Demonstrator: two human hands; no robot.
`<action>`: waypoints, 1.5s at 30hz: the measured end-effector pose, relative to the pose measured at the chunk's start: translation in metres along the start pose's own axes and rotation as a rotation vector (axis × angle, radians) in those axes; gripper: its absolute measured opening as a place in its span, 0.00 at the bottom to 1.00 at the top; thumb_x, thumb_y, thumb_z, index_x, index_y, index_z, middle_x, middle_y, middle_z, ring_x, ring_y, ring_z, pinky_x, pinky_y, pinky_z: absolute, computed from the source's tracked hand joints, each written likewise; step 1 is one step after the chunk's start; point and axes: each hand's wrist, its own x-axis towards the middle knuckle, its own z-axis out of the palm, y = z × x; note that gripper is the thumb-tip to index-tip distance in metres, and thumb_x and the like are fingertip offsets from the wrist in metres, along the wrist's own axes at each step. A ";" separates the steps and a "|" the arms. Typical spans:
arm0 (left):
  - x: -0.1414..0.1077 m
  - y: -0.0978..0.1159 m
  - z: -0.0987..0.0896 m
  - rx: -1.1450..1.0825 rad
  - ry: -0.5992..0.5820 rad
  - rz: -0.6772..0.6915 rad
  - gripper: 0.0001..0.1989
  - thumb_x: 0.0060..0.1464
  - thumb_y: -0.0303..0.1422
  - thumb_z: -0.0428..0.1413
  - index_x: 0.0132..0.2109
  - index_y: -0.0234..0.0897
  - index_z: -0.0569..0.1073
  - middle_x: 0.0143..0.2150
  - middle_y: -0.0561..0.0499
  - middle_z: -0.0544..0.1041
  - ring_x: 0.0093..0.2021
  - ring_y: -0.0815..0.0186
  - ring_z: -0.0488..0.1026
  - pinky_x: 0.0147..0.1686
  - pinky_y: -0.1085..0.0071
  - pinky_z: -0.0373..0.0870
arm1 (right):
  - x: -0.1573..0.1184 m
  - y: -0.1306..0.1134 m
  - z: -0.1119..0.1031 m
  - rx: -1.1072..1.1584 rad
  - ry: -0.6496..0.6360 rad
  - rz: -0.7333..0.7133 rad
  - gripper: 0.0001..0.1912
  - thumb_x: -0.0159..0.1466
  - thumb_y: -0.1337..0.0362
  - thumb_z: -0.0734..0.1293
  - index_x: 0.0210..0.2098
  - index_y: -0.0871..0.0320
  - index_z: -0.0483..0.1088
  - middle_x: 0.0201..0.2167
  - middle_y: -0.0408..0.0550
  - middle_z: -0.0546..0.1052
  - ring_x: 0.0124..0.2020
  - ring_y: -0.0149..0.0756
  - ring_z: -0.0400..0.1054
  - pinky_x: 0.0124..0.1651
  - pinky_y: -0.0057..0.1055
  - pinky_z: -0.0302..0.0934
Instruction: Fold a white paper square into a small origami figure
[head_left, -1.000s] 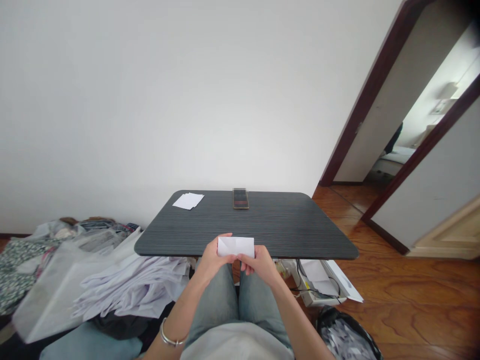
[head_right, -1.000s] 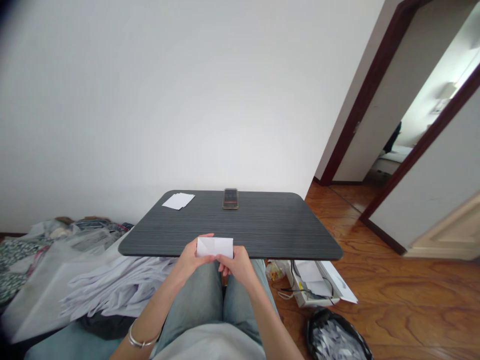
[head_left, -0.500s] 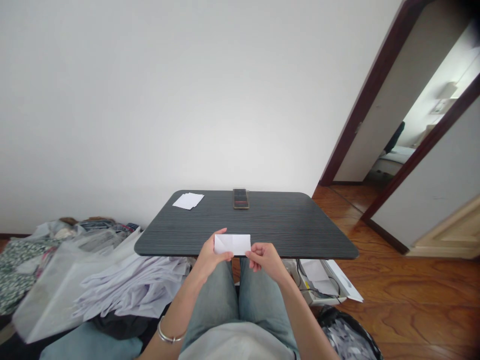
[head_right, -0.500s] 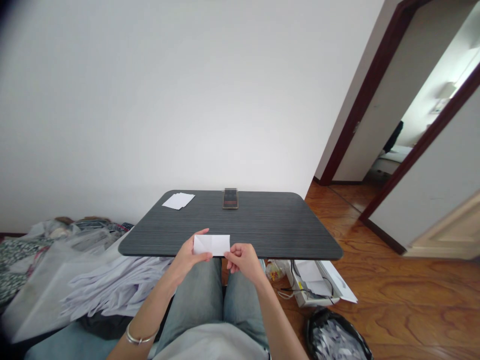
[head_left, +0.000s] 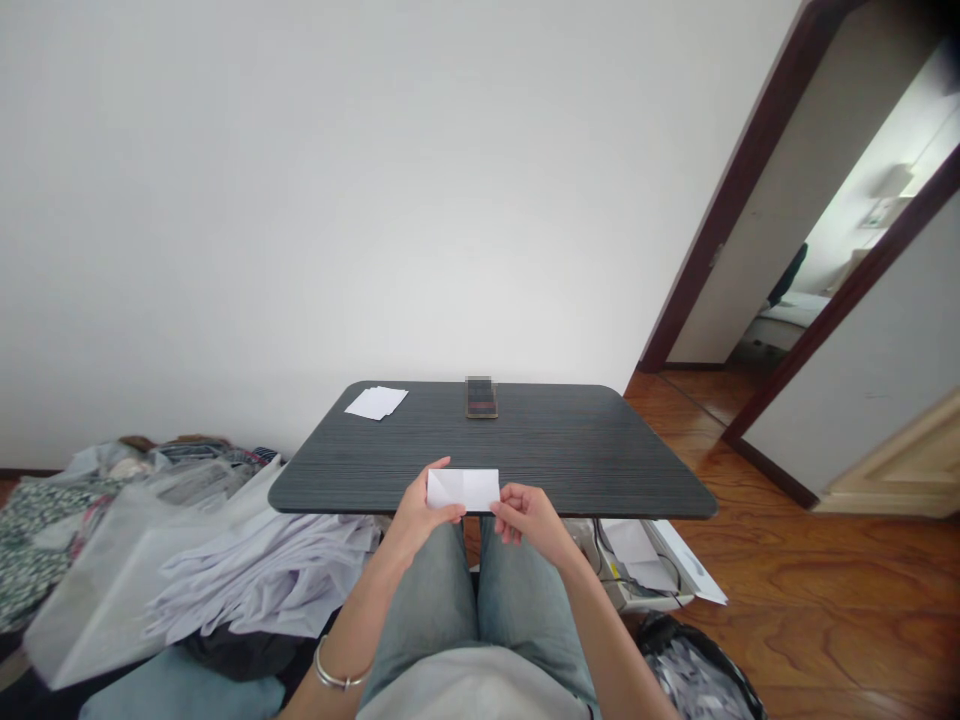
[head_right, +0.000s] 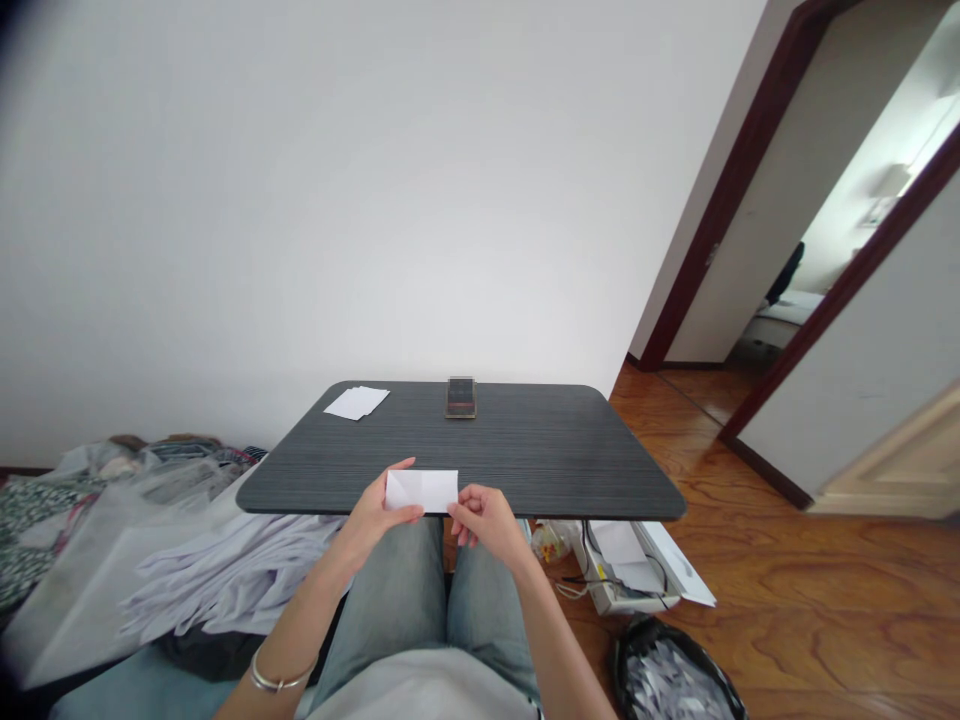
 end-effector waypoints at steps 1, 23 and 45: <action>0.000 -0.001 -0.001 0.005 -0.006 0.004 0.39 0.32 0.27 0.64 0.55 0.35 0.60 0.35 0.51 0.71 0.31 0.67 0.70 0.28 0.72 0.69 | 0.001 0.001 0.003 0.002 -0.010 -0.004 0.16 0.53 0.52 0.66 0.24 0.61 0.64 0.14 0.41 0.71 0.12 0.25 0.62 0.14 0.20 0.53; 0.002 -0.004 -0.005 -0.078 -0.017 0.011 0.39 0.39 0.29 0.62 0.58 0.32 0.54 0.31 0.49 0.77 0.30 0.65 0.75 0.31 0.72 0.71 | 0.005 0.004 0.013 0.042 0.069 -0.019 0.18 0.54 0.51 0.64 0.21 0.60 0.63 0.12 0.41 0.70 0.10 0.24 0.60 0.13 0.20 0.52; 0.007 -0.001 -0.003 -0.105 0.055 0.173 0.27 0.42 0.34 0.60 0.50 0.36 0.63 0.36 0.50 0.75 0.31 0.66 0.73 0.27 0.72 0.72 | 0.011 0.009 0.003 0.080 0.077 -0.063 0.20 0.56 0.48 0.62 0.22 0.60 0.65 0.17 0.45 0.74 0.14 0.27 0.64 0.15 0.21 0.53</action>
